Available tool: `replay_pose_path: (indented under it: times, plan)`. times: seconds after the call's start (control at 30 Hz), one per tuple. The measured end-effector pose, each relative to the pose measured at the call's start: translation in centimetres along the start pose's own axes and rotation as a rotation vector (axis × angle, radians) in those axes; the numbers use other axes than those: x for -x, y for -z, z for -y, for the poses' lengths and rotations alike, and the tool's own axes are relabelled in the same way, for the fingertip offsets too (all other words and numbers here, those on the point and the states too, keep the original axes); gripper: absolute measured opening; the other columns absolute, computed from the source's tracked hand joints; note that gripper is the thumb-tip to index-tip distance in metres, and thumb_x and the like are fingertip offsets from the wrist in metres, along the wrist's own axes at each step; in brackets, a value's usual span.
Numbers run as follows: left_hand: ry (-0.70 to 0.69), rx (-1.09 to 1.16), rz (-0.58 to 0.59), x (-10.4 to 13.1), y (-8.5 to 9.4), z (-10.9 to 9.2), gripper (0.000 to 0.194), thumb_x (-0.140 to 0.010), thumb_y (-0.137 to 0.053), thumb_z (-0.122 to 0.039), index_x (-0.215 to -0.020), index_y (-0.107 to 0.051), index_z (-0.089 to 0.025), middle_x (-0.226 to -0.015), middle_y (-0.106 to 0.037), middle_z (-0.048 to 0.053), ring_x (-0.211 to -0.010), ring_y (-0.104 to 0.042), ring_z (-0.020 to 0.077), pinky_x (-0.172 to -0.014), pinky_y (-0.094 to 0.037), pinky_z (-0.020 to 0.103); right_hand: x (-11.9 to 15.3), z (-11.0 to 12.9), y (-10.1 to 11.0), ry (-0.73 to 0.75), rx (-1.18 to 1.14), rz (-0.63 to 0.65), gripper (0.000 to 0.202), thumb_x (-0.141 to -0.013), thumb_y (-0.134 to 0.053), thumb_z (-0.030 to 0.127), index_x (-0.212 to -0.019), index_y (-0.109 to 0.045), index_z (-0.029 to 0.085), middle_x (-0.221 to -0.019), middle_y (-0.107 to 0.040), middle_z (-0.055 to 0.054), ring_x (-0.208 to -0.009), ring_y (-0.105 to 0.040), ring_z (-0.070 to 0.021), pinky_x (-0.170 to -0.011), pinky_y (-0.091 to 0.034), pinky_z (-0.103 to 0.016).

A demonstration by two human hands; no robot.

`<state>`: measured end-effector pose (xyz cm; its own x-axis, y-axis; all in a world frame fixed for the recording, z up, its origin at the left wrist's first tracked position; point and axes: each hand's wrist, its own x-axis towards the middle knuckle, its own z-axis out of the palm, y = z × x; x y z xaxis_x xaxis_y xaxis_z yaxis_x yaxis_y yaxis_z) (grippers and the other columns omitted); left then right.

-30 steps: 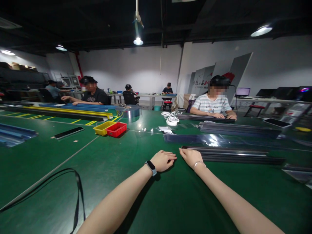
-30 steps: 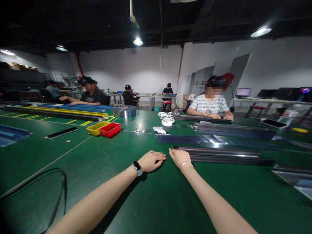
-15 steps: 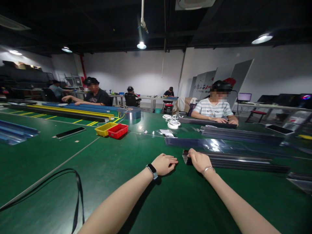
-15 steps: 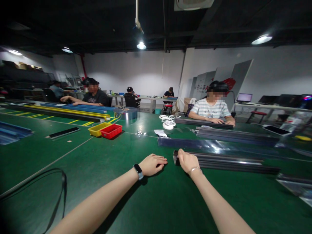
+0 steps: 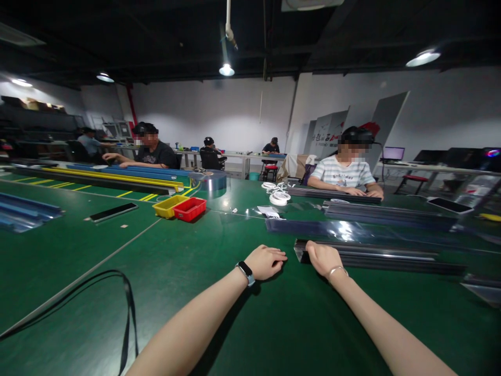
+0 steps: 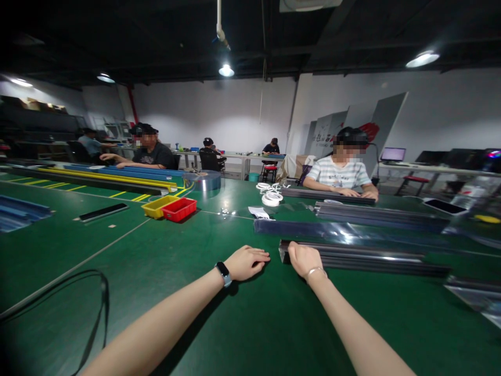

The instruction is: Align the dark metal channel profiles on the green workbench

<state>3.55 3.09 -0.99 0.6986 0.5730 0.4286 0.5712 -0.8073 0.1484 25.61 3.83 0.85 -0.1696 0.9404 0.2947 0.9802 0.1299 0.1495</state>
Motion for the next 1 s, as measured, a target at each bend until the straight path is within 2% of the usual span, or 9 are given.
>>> replay_pose_path:
  times: [0.07,0.17,0.27,0.37,0.5,0.6,0.73,0.93,1.0]
  plan:
    - [0.004,-0.002,0.004,0.0,0.0,0.0,0.030,-0.085,-0.033,-0.029,-0.108,-0.052,-0.029,-0.114,-0.054,-0.003,-0.109,-0.044,0.0107,-0.089,-0.032,0.027,0.1,0.4,0.1,-0.029,-0.021,-0.015,0.035,-0.086,-0.020,0.030,-0.080,-0.052,0.020,-0.067,-0.062,-0.002,-0.063,-0.057,-0.0141,-0.050,-0.023,-0.025]
    - [0.007,-0.005,0.010,0.0,0.0,-0.1,0.030,-0.085,-0.033,-0.029,-0.108,-0.052,-0.029,-0.113,-0.054,-0.003,-0.109,-0.044,0.0106,-0.089,-0.031,0.027,0.2,0.9,0.0,-0.051,-0.073,-0.071,0.039,-0.086,-0.021,0.042,-0.080,-0.054,0.022,-0.065,-0.062,-0.001,-0.061,-0.057,-0.0135,-0.050,-0.024,-0.024]
    - [0.010,-0.007,0.012,0.0,0.0,0.0,0.030,-0.085,-0.033,-0.029,-0.109,-0.051,-0.029,-0.114,-0.054,-0.003,-0.109,-0.044,0.0107,-0.089,-0.031,0.027,0.0,1.2,-0.4,-0.045,-0.074,-0.066,0.045,-0.082,-0.024,0.052,-0.072,-0.057,0.023,-0.062,-0.061,-0.001,-0.059,-0.056,-0.0139,-0.049,-0.023,-0.024]
    - [0.009,-0.007,0.019,-0.1,-0.1,0.0,0.031,-0.085,-0.033,-0.030,-0.109,-0.051,-0.029,-0.114,-0.053,-0.003,-0.109,-0.044,0.0109,-0.089,-0.031,0.027,-0.4,1.2,-0.9,-0.003,-0.053,-0.053,0.049,-0.082,-0.023,0.051,-0.063,-0.058,0.023,-0.063,-0.062,-0.001,-0.060,-0.056,-0.0131,-0.050,-0.023,-0.024]
    - [0.004,0.002,0.019,0.0,-0.1,0.0,0.031,-0.085,-0.032,-0.029,-0.108,-0.052,-0.028,-0.114,-0.054,-0.003,-0.109,-0.044,0.0109,-0.088,-0.032,0.027,-0.8,0.1,-1.3,0.037,-0.035,-0.047,0.049,-0.084,-0.023,0.046,-0.064,-0.060,0.021,-0.068,-0.063,-0.002,-0.064,-0.056,-0.0123,-0.052,-0.026,-0.023]
    - [0.012,0.011,0.019,0.0,0.0,0.0,0.031,-0.085,-0.032,-0.029,-0.108,-0.052,-0.028,-0.114,-0.054,-0.003,-0.109,-0.044,0.0109,-0.088,-0.032,0.027,-0.8,-1.9,-1.6,0.028,-0.017,-0.011,0.047,-0.084,-0.023,0.045,-0.069,-0.062,0.021,-0.072,-0.063,-0.003,-0.067,-0.056,-0.0130,-0.053,-0.027,-0.022]
    - [0.011,0.018,0.025,0.0,0.1,0.0,0.031,-0.085,-0.032,-0.029,-0.109,-0.052,-0.029,-0.114,-0.054,-0.003,-0.109,-0.044,0.0108,-0.088,-0.032,0.027,-0.5,-5.9,-2.2,-0.009,0.009,0.050,0.043,-0.084,-0.024,0.043,-0.076,-0.061,0.022,-0.076,-0.063,-0.003,-0.069,-0.056,-0.0147,-0.053,-0.028,-0.023]
    - [0.025,0.019,0.034,-0.1,0.1,0.0,0.031,-0.085,-0.032,-0.029,-0.110,-0.051,-0.029,-0.114,-0.053,-0.003,-0.110,-0.043,0.0109,-0.090,-0.031,0.027,0.2,-12.3,-3.6,-0.198,-0.090,0.097,0.046,-0.080,-0.027,0.052,-0.076,-0.063,0.024,-0.081,-0.063,-0.007,-0.069,-0.057,-0.0183,-0.054,-0.031,-0.026]
    - [0.023,0.016,0.038,-0.1,0.1,-0.1,0.031,-0.085,-0.032,-0.029,-0.110,-0.050,-0.029,-0.115,-0.053,-0.003,-0.110,-0.043,0.0109,-0.090,-0.031,0.027,0.6,-14.2,-3.9,-0.214,-0.108,0.087,0.042,-0.079,-0.030,0.050,-0.078,-0.063,0.024,-0.081,-0.063,-0.007,-0.068,-0.057,-0.0190,-0.055,-0.032,-0.027]
